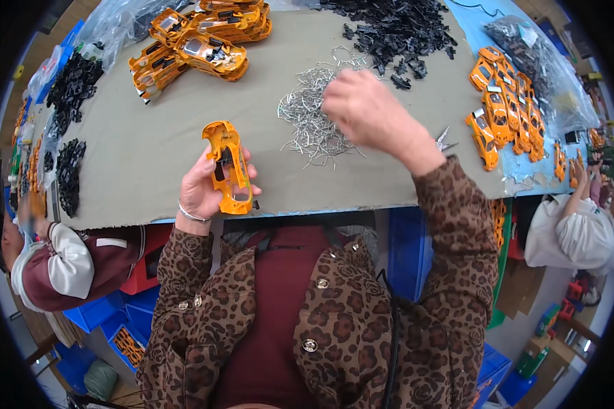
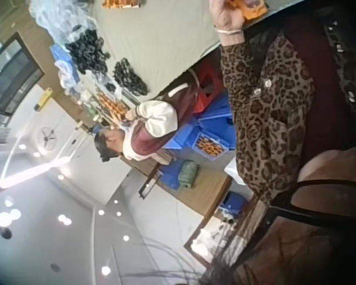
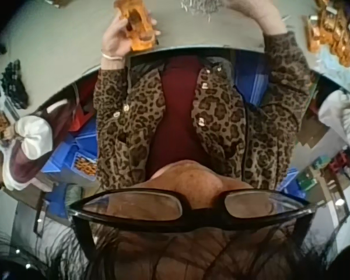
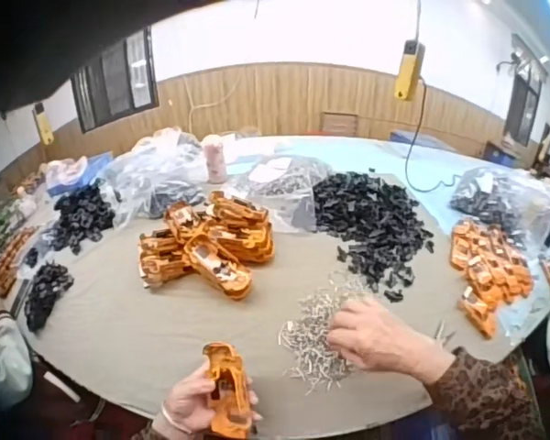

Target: The person assembles toy car bodies by picking up car shells, inserting metal pins by hand, securing them using pliers, and placing the assembled car shells on the table.

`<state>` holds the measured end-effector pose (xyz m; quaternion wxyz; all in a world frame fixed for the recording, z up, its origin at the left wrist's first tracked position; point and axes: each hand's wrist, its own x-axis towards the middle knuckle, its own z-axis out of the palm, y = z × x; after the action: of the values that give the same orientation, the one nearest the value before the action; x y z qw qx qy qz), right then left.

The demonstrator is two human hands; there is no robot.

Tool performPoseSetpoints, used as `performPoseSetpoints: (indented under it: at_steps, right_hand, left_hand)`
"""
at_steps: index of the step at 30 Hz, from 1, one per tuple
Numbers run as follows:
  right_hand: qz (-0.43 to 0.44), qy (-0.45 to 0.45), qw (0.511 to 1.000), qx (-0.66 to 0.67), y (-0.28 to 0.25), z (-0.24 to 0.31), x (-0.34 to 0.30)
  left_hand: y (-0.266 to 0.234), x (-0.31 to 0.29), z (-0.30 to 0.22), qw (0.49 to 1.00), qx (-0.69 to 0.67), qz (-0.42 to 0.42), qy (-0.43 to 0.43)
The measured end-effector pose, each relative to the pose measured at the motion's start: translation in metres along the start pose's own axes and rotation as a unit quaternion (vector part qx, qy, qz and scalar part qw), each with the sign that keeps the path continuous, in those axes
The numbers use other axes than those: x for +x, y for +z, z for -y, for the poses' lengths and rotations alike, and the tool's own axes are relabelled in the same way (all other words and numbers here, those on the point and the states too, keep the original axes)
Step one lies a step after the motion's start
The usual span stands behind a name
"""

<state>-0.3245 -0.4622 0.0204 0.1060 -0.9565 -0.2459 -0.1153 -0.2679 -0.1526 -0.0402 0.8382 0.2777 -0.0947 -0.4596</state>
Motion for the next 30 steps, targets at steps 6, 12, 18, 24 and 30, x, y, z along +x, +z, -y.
performPoseSetpoints:
  at_steps: [6, 12, 18, 24, 30]
  right_hand:
    - [-0.014, -0.146, 0.987, 0.063, 0.052, 0.059, -0.016]
    - [-0.169, 0.023, 0.985, -0.011, 0.027, 0.009, -0.015]
    - [-0.168, 0.194, 0.965, 0.055, 0.043, -0.025, -0.021]
    - [-0.200, 0.249, 0.937, 0.139, 0.031, -0.020, -0.019]
    - [-0.199, 0.174, 0.960, 0.089, 0.047, -0.019, -0.013]
  left_hand:
    - [-0.002, 0.010, 0.014, 0.986, -0.150, 0.045, -0.059]
    - [0.012, 0.008, 0.018, 0.992, -0.107, 0.009, -0.069]
    - [0.011, 0.029, 0.020, 0.993, -0.075, -0.011, -0.094]
    - [0.018, 0.038, 0.022, 0.990, -0.042, -0.031, -0.128]
    - [0.037, 0.068, 0.045, 0.981, -0.010, -0.038, -0.188]
